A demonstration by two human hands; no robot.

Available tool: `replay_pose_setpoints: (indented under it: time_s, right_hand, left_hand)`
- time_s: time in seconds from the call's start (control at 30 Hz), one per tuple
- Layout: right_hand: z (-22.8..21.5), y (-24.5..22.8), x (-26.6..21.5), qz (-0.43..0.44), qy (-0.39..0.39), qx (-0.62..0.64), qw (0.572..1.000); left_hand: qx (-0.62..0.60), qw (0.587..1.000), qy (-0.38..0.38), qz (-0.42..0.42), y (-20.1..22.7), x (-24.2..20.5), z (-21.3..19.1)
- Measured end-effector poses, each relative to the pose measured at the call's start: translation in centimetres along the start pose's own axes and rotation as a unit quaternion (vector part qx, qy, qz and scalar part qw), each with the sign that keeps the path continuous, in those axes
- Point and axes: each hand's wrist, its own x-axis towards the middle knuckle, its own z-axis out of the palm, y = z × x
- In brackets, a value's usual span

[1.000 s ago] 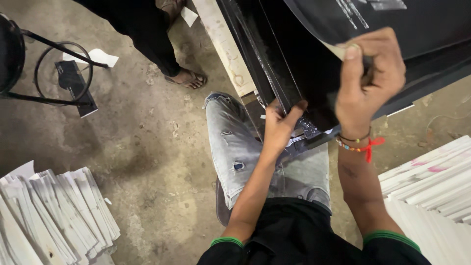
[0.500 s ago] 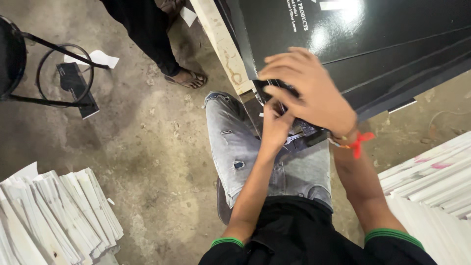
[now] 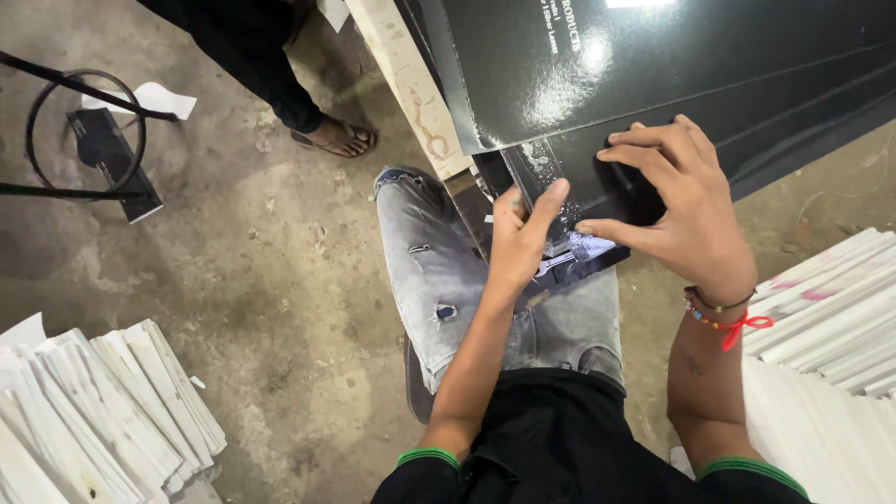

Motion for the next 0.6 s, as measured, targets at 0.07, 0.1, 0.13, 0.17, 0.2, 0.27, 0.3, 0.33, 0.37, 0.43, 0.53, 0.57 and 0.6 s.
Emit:
replay_pose_setpoints:
  time_s: [0.07,0.1,0.13,0.17,0.2,0.27,0.3,0.33,0.37,0.43,0.53,0.57,0.6]
  right_hand:
    - [0.1,-0.2,0.1,0.008,0.003,-0.01,1.0]
    - [0.2,-0.3,0.2,0.011,0.008,-0.004,1.0]
    - [0.2,-0.3,0.2,0.014,0.012,0.001,1.0]
    - [0.4,-0.3,0.1,0.017,0.017,0.006,1.0]
    - [0.5,-0.4,0.0,0.024,0.017,0.005,1.0]
    - [0.8,-0.4,-0.4,0.038,0.017,0.003,0.999]
    - [0.8,-0.3,-0.5,0.035,0.018,0.008,0.999]
    - [0.9,-0.3,-0.6,0.033,0.02,0.013,0.999]
    - [0.9,-0.2,-0.7,0.03,0.021,0.018,0.999]
    - [0.9,-0.1,-0.8,0.032,0.025,0.024,0.999]
    - [1.1,-0.1,-0.9,0.044,0.037,0.03,0.998]
    - [1.3,-0.2,-0.9,0.051,0.041,0.031,0.997]
    - [1.4,-0.2,-1.0,0.053,0.049,0.038,0.997]
  left_hand:
    - [-0.01,1.0,0.003,-0.006,-0.1,0.1,-0.2]
    - [-0.016,1.0,0.006,-0.01,-0.1,0.2,-0.3]
    - [-0.02,1.0,0.004,-0.008,-0.1,0.2,-0.2]
    - [-0.025,1.0,0.003,-0.008,-0.1,0.2,-0.2]
    - [-0.029,1.0,0.002,-0.007,0.0,0.1,-0.2]
    - [-0.021,1.0,0.006,-0.013,0.2,0.0,-0.1]
    - [-0.017,1.0,0.008,-0.016,0.3,-0.1,-0.1]
    - [-0.015,1.0,0.007,-0.018,0.5,-0.1,0.0]
    - [-0.014,1.0,0.007,-0.019,0.6,0.0,0.1]
    - [-0.014,1.0,0.004,-0.022,0.9,0.0,0.2]
    - [-0.013,1.0,-0.001,-0.02,1.1,-0.2,0.4]
    - [-0.011,1.0,-0.004,-0.014,1.1,-0.2,0.4]
    - [-0.009,1.0,-0.007,-0.008,1.1,-0.2,0.4]
